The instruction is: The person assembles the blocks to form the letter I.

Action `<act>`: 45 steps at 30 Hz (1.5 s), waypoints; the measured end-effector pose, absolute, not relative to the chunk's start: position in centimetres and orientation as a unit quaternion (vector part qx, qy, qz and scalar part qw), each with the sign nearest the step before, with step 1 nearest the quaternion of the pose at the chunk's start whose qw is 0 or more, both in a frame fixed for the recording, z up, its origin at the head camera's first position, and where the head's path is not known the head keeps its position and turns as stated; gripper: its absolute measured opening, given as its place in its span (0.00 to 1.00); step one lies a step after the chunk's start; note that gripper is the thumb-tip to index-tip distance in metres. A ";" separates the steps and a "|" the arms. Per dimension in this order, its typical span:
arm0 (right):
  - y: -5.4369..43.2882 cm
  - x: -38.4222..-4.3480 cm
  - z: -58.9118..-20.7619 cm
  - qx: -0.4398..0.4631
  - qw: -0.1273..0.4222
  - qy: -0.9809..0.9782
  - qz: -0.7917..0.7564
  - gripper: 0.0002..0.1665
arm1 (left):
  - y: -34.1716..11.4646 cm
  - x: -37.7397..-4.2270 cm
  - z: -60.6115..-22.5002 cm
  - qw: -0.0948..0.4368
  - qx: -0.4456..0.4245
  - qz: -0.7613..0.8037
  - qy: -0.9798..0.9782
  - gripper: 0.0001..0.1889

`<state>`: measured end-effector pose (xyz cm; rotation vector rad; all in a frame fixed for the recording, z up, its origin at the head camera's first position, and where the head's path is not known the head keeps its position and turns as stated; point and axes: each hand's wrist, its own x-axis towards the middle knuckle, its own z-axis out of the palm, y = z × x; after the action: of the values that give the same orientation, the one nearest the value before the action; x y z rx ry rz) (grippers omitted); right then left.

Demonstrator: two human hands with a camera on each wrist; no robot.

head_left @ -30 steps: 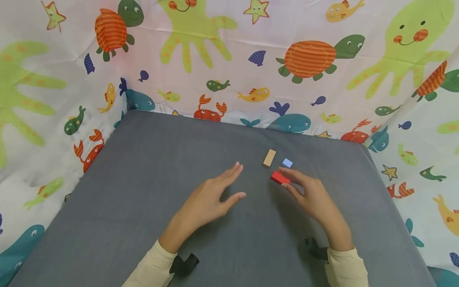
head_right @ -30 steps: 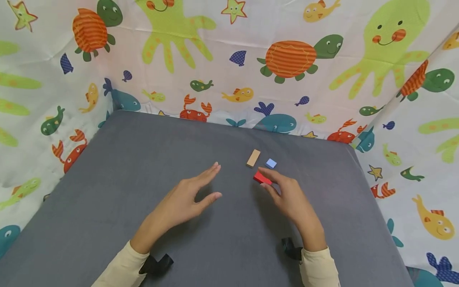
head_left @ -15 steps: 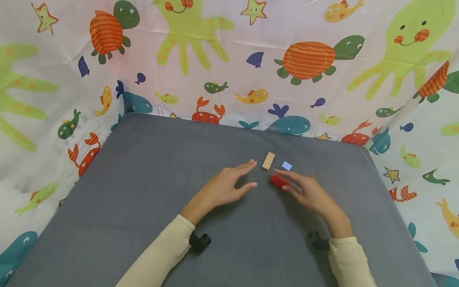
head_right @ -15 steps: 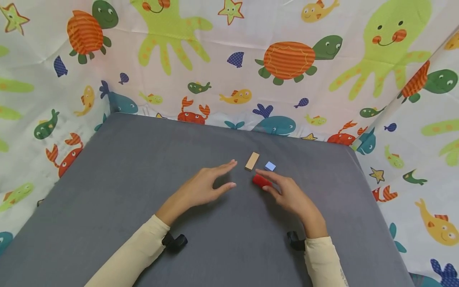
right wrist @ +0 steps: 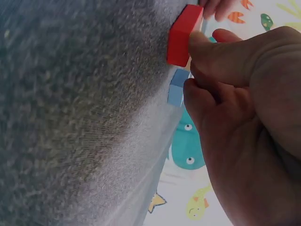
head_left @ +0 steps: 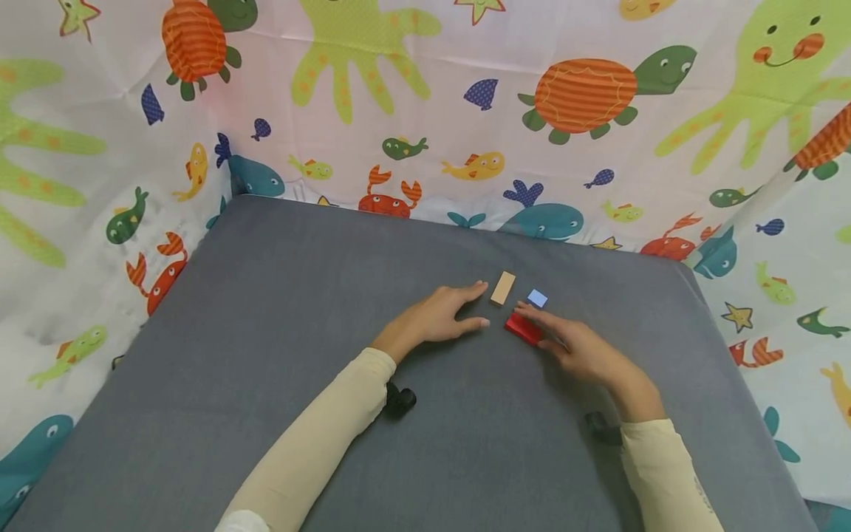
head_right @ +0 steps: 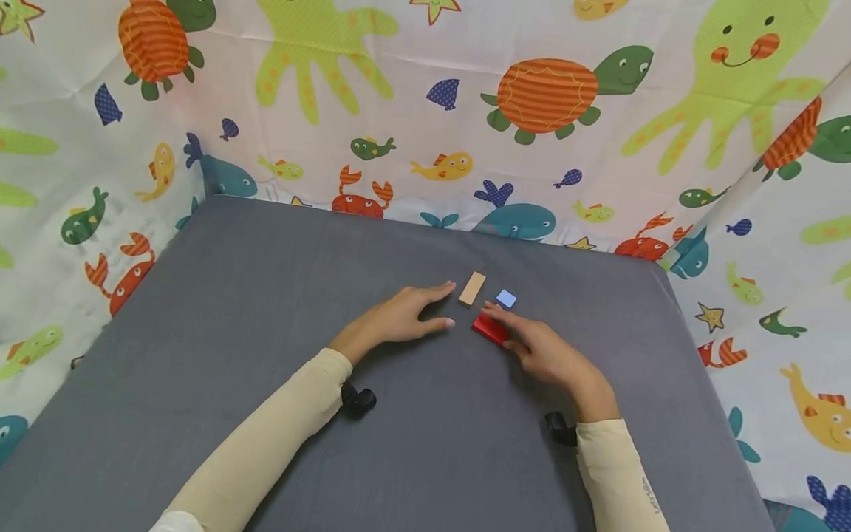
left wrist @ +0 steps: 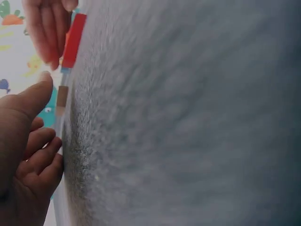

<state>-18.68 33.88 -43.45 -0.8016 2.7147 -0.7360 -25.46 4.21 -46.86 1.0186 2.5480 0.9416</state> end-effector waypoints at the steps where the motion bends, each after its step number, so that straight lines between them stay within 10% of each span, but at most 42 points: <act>1: 34.0 -18.7 -43.4 -0.273 0.109 0.922 -0.251 0.42 | 4.4 -25.9 -46.9 0.123 0.350 0.315 0.874 0.42; 45: 34.0 -20.1 -44.5 -0.225 0.134 0.928 -0.266 0.44 | 8.8 -31.1 -47.1 0.132 0.383 0.260 0.876 0.47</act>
<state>-20.14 34.03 -44.46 -0.6530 2.6904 -0.7701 -31.11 8.78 -47.11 1.1126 2.5431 0.7539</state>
